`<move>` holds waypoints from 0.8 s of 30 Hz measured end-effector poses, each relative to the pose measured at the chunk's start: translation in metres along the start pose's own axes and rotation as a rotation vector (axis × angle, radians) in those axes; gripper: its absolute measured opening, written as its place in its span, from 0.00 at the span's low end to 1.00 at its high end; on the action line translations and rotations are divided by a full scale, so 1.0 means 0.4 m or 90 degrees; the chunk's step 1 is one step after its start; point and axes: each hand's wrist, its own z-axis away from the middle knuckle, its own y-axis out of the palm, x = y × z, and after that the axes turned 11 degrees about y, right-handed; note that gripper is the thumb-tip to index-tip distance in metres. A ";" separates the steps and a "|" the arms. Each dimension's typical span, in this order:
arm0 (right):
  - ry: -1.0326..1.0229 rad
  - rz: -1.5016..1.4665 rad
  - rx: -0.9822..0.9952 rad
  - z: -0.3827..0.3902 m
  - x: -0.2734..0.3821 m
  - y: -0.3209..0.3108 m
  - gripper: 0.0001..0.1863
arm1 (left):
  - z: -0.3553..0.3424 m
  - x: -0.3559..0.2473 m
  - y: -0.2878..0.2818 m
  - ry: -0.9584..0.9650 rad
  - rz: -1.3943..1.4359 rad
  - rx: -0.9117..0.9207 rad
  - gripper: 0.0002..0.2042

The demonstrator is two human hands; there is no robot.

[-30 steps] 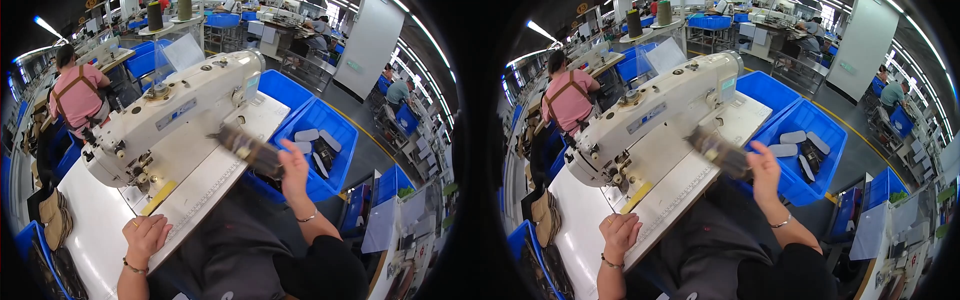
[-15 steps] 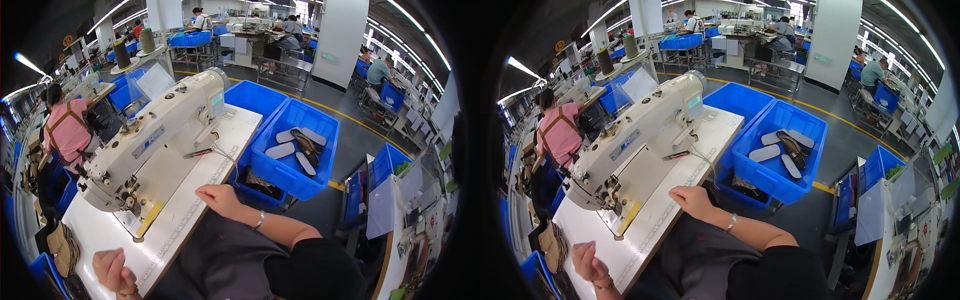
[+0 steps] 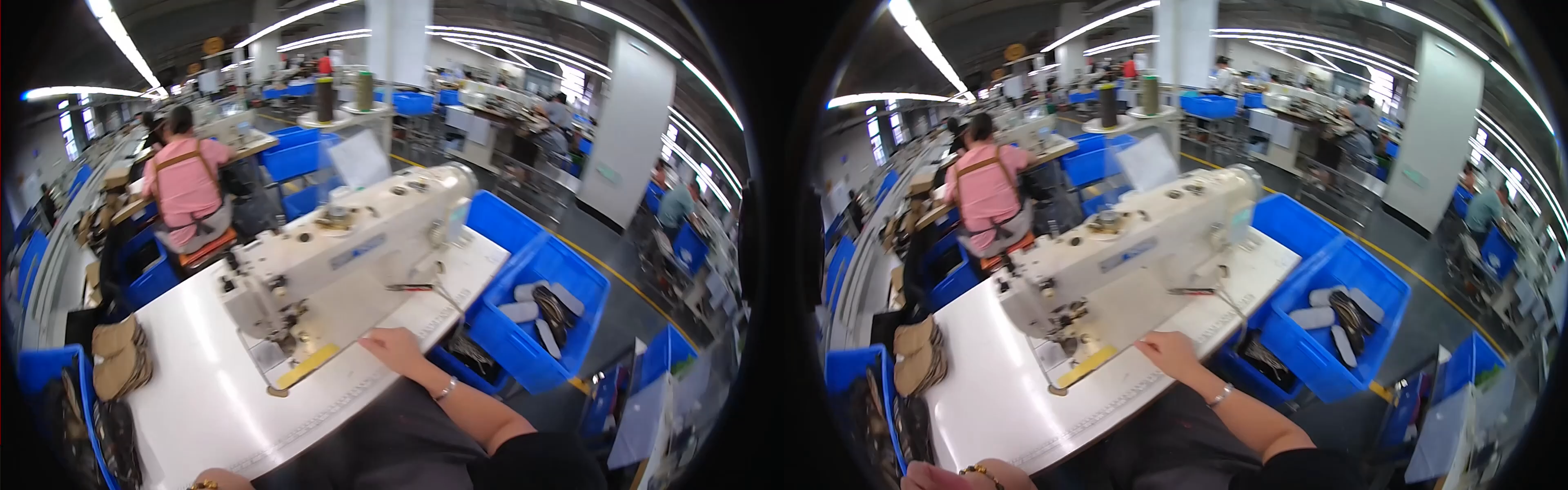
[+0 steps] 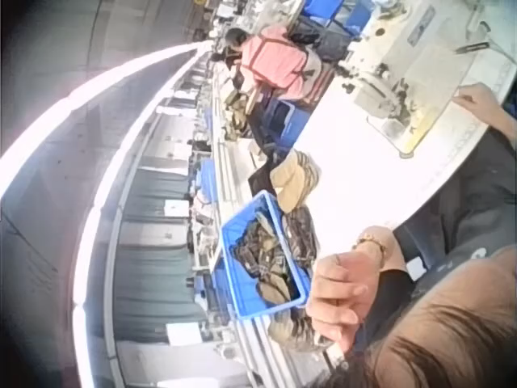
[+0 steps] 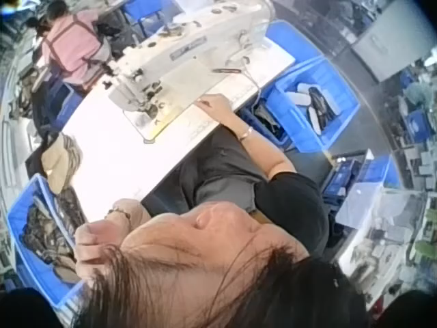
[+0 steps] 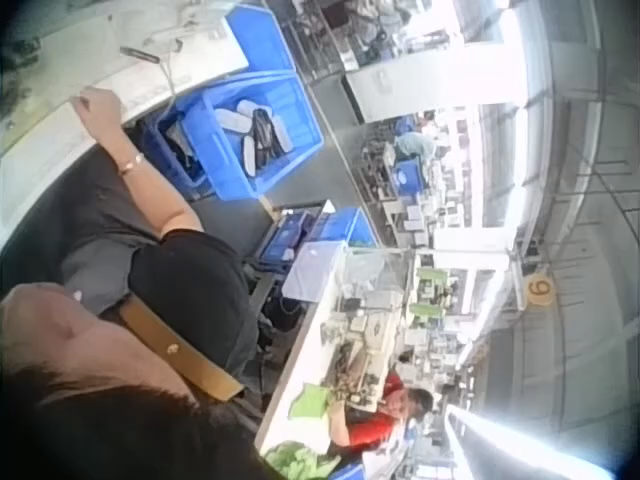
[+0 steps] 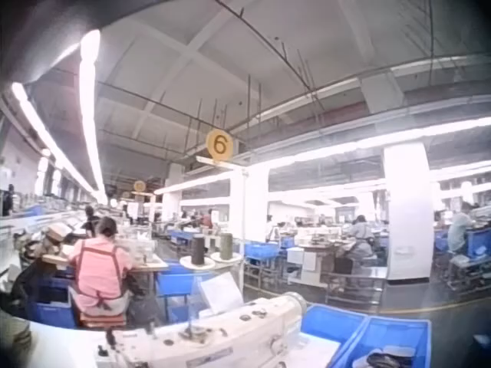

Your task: Sewing leather and fabric shoe components using an industrial sewing machine in a factory workshop.

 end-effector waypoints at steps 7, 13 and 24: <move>0.028 -0.088 -0.016 0.009 -0.041 -0.017 0.15 | 0.003 0.065 -0.040 -0.349 0.299 0.034 0.38; 0.102 -0.189 0.069 -0.001 -0.069 -0.017 0.16 | 0.057 0.091 0.038 -0.299 0.702 -0.073 0.64; 0.135 -0.229 0.075 -0.004 -0.101 -0.008 0.17 | 0.020 0.096 0.035 -0.192 0.642 -0.030 0.73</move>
